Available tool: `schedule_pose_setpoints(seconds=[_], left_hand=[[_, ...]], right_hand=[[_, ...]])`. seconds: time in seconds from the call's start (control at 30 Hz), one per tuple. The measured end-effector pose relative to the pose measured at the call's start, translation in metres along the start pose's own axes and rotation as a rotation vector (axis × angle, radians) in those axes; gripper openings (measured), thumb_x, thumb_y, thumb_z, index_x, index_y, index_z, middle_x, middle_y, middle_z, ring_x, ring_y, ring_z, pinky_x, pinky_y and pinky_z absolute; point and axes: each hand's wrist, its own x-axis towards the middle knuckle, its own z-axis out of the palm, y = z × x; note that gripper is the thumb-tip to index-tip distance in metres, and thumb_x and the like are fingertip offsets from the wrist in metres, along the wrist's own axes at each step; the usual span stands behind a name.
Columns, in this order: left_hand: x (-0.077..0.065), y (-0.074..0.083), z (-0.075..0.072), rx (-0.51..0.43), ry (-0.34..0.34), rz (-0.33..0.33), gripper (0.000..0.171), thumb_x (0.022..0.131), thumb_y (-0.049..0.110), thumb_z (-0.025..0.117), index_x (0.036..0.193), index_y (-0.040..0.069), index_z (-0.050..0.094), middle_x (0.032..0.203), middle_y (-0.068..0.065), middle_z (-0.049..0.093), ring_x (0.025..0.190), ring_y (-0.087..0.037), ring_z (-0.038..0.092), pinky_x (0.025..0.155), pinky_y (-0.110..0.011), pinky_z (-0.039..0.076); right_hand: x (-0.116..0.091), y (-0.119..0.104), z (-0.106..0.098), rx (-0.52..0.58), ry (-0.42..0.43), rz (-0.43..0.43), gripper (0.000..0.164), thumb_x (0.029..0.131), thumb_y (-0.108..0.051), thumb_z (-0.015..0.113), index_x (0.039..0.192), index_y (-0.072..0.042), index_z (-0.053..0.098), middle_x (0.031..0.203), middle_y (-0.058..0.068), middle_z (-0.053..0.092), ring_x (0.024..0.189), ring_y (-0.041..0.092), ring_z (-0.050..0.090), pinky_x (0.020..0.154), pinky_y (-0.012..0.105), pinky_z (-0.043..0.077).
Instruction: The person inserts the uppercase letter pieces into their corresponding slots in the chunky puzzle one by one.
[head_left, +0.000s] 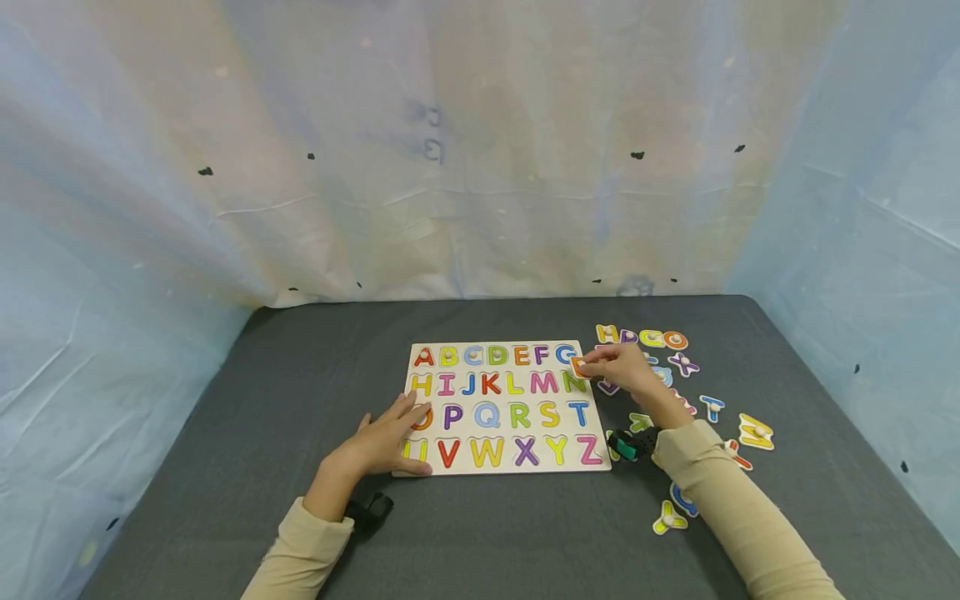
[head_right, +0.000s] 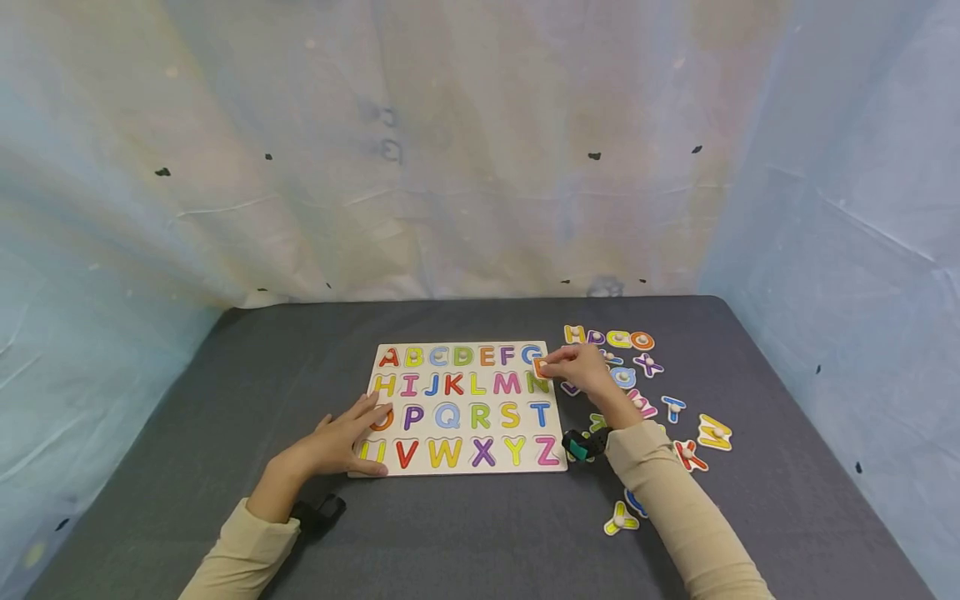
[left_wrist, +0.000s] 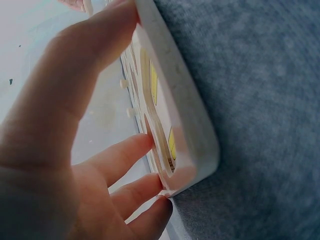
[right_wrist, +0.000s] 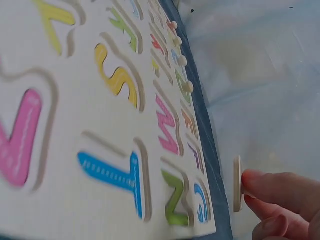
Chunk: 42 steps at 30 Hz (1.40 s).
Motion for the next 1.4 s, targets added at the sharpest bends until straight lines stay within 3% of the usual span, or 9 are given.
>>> schedule_pose_setpoints(seconds=[0.23, 0.47, 0.63, 0.77, 0.87, 0.93, 1.17, 1.4], left_hand=[[0.000, 0.001, 0.000, -0.003, -0.003, -0.001, 0.103, 0.069, 0.044, 0.084, 0.151, 0.011, 0.031, 0.163, -0.016, 0.017, 0.151, -0.038, 0.015, 0.111, -0.074, 0.012], [-0.001, 0.001, 0.000, -0.003, 0.001, -0.003, 0.103, 0.069, 0.044, 0.084, 0.151, 0.012, 0.031, 0.163, -0.016, 0.017, 0.152, -0.038, 0.015, 0.111, -0.074, 0.012], [-0.001, 0.001, 0.000, -0.006, 0.002, -0.002, 0.102, 0.069, 0.044, 0.084, 0.151, 0.012, 0.032, 0.163, -0.016, 0.018, 0.151, -0.037, 0.016, 0.111, -0.074, 0.012], [-0.001, 0.001, 0.000, -0.003, -0.001, -0.002, 0.102, 0.069, 0.043, 0.084, 0.151, 0.012, 0.031, 0.163, -0.016, 0.017, 0.151, -0.038, 0.016, 0.111, -0.074, 0.012], [-0.001, 0.001, 0.000, 0.005, -0.005, -0.001, 0.102, 0.070, 0.043, 0.083, 0.151, 0.011, 0.031, 0.163, -0.017, 0.017, 0.151, -0.038, 0.016, 0.111, -0.074, 0.012], [-0.001, 0.001, 0.000, 0.006, -0.005, -0.002, 0.102, 0.070, 0.043, 0.083, 0.152, 0.012, 0.031, 0.163, -0.017, 0.017, 0.151, -0.038, 0.016, 0.111, -0.074, 0.012], [0.000, -0.001, 0.001, 0.002, 0.001, -0.004, 0.103, 0.070, 0.044, 0.083, 0.152, 0.013, 0.030, 0.163, -0.016, 0.016, 0.151, -0.038, 0.014, 0.111, -0.074, 0.011], [0.000, -0.001, 0.002, 0.005, 0.009, -0.002, 0.103, 0.069, 0.045, 0.083, 0.151, 0.012, 0.032, 0.163, -0.017, 0.017, 0.152, -0.038, 0.015, 0.110, -0.075, 0.012]], right_hand=[[0.010, -0.008, 0.013, 0.028, 0.003, 0.025, 0.031, 0.087, -0.020, 0.071, 0.108, 0.004, 0.070, 0.071, -0.008, 0.056, 0.073, 0.014, 0.044, 0.064, 0.025, 0.036], [0.018, -0.017, 0.029, 0.068, -0.005, 0.026, 0.029, 0.086, -0.018, 0.072, 0.106, 0.003, 0.071, 0.069, -0.005, 0.054, 0.072, 0.015, 0.042, 0.064, 0.026, 0.036], [0.026, -0.021, 0.041, 0.085, 0.008, 0.039, 0.026, 0.086, -0.019, 0.072, 0.104, 0.001, 0.073, 0.077, -0.001, 0.058, 0.074, 0.016, 0.042, 0.063, 0.026, 0.035], [0.031, -0.025, 0.050, 0.104, 0.015, 0.062, 0.025, 0.086, -0.019, 0.072, 0.104, -0.001, 0.073, 0.102, 0.012, 0.066, 0.083, 0.016, 0.050, 0.066, 0.024, 0.039], [0.034, -0.030, 0.058, 0.128, 0.024, 0.092, 0.026, 0.086, -0.019, 0.072, 0.105, -0.002, 0.073, 0.120, 0.016, 0.064, 0.086, 0.016, 0.055, 0.066, 0.022, 0.043], [0.036, -0.032, 0.063, 0.133, 0.032, 0.112, 0.027, 0.085, -0.021, 0.073, 0.105, -0.003, 0.073, 0.122, 0.017, 0.064, 0.082, 0.016, 0.058, 0.063, 0.021, 0.045], [0.048, -0.034, 0.080, 0.187, 0.051, 0.122, 0.024, 0.083, -0.019, 0.075, 0.101, -0.004, 0.074, 0.103, 0.012, 0.067, 0.067, 0.011, 0.057, 0.058, 0.021, 0.047], [0.056, -0.034, 0.090, 0.200, 0.105, 0.210, 0.023, 0.081, -0.023, 0.078, 0.098, -0.007, 0.075, 0.113, 0.014, 0.068, 0.063, 0.010, 0.058, 0.054, 0.020, 0.046]])
